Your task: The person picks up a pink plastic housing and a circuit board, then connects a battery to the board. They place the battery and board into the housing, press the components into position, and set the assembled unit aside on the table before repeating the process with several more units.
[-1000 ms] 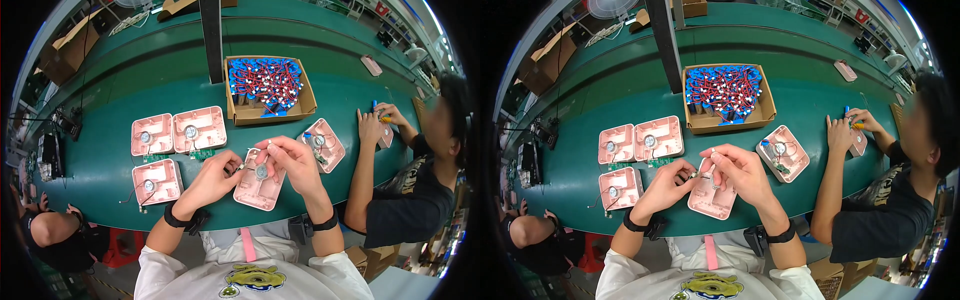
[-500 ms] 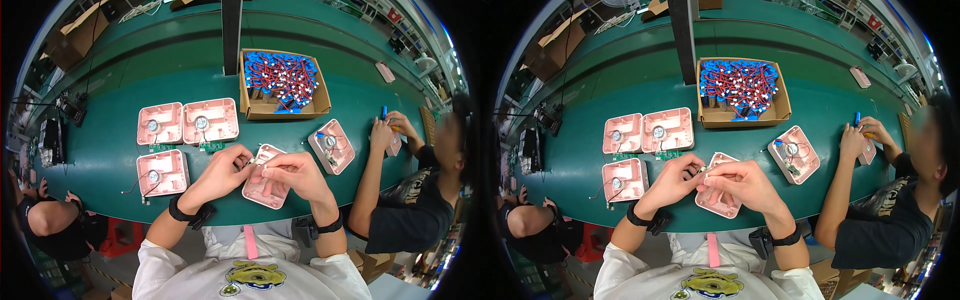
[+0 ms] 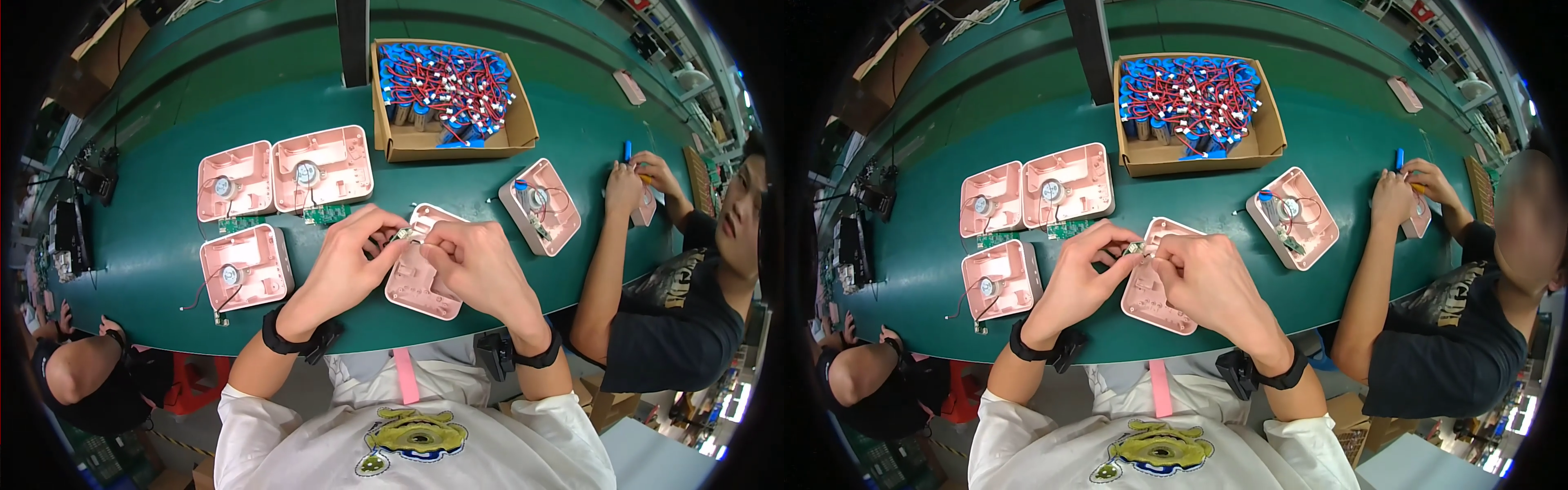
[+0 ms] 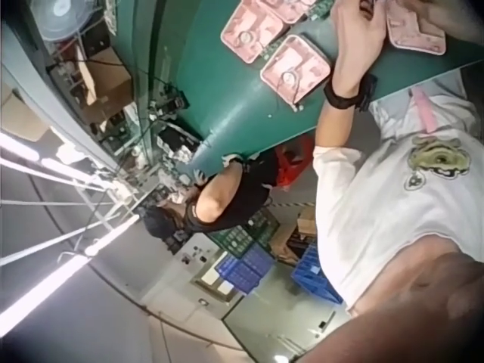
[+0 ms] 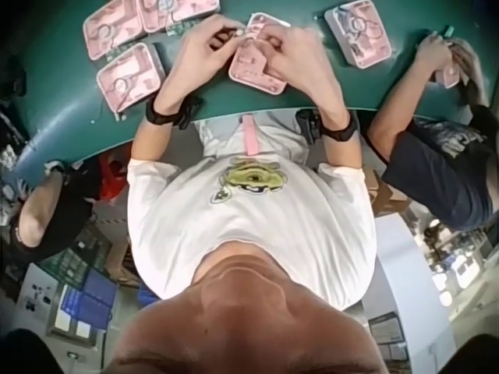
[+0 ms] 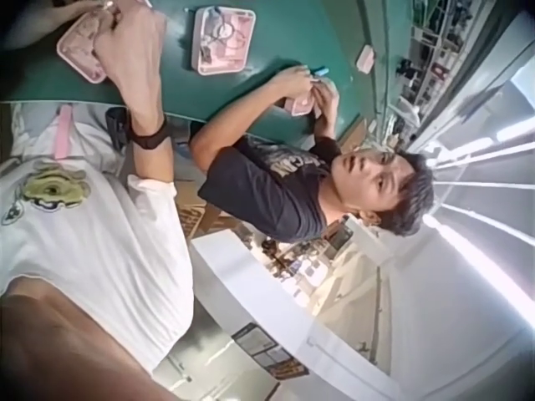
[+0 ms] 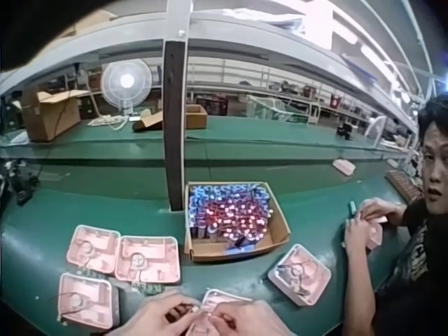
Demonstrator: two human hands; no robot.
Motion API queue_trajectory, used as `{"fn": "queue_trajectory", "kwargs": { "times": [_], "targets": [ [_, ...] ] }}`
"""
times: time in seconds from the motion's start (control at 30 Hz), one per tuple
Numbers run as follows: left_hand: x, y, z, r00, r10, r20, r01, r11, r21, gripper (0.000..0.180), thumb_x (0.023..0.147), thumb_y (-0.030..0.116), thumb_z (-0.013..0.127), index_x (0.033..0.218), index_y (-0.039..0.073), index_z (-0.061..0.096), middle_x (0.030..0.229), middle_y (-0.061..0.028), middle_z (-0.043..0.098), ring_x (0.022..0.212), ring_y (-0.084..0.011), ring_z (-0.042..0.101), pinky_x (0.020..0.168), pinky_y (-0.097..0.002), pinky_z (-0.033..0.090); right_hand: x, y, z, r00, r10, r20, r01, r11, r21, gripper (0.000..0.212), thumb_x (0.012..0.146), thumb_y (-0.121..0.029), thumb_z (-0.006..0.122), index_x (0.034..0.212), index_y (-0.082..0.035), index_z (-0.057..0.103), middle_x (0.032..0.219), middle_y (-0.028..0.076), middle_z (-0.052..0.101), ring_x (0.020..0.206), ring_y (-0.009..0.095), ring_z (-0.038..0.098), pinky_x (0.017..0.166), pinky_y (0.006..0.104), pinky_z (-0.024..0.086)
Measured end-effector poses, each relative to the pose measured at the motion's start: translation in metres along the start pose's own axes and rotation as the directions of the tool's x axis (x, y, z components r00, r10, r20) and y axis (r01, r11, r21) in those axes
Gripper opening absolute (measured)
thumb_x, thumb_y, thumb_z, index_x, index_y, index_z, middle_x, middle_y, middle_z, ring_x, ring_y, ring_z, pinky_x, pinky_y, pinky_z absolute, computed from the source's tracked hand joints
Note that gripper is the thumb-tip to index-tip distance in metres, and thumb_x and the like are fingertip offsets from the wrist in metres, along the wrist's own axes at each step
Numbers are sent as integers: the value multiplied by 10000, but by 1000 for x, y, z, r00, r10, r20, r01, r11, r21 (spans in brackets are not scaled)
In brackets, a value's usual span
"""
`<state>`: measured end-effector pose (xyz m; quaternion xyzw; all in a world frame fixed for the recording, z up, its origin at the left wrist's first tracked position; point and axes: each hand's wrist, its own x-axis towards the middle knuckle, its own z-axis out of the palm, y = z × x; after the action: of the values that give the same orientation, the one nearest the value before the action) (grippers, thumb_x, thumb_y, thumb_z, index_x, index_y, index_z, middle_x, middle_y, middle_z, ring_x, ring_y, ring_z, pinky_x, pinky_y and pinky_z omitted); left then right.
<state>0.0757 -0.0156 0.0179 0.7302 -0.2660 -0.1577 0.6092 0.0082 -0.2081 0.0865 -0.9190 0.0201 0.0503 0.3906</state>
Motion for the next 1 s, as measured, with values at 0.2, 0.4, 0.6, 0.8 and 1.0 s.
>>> {"fn": "queue_trajectory", "kwargs": {
  "times": [0.2, 0.4, 0.6, 0.8, 1.0],
  "targets": [
    [-1, 2, 3, 990, 140, -10, -139, 989, 48, 206, 902, 10, 768, 1096, -41, 722, 936, -98, 655, 757, -203, 651, 686, -323, 544, 4, 8, 7, 998, -44, -48, 44, 999, -3, 109, 866, -58, 693, 838, 47, 695, 668, 187, 613, 532, 299, 546, 543, 404, 430],
    [-3, 1, 3, 984, 176, -10, -175, 983, 55, 213, 877, -22, 774, 1086, -38, 738, 972, -109, 676, 780, -219, 666, 704, -330, 554, 3, 9, 8, 999, -29, -26, 29, 1000, -11, 91, 841, -43, 677, 837, 46, 692, 696, 194, 621, 549, 298, 556, 549, 407, 425],
    [-1, 0, 4, 981, 194, -7, -193, 979, 64, 220, 865, -40, 773, 1083, -33, 744, 993, -114, 688, 799, -228, 680, 713, -329, 563, 7, 12, 4, 999, -30, 17, 30, 999, -24, 96, 821, -46, 675, 840, 47, 694, 651, 179, 587, 537, 285, 532, 547, 404, 414],
    [0, 1, 5, 984, 177, 6, -177, 981, 81, 224, 859, -56, 787, 1078, -26, 751, 1026, -109, 704, 855, -195, 691, 756, -298, 583, 5, 11, 2, 1000, -7, -3, 7, 1000, 14, 99, 818, -47, 680, 845, 46, 702, 637, 173, 576, 534, 277, 525, 543, 401, 408],
    [-2, 1, 7, 975, 223, -11, -221, 969, 109, 224, 854, -62, 792, 1071, -27, 749, 1054, -112, 701, 885, -191, 692, 768, -297, 585, 4, 11, 6, 1000, -10, -26, 10, 1000, 5, 105, 821, -43, 686, 863, 46, 721, 661, 191, 611, 547, 288, 557, 551, 394, 427]
  ]
}}
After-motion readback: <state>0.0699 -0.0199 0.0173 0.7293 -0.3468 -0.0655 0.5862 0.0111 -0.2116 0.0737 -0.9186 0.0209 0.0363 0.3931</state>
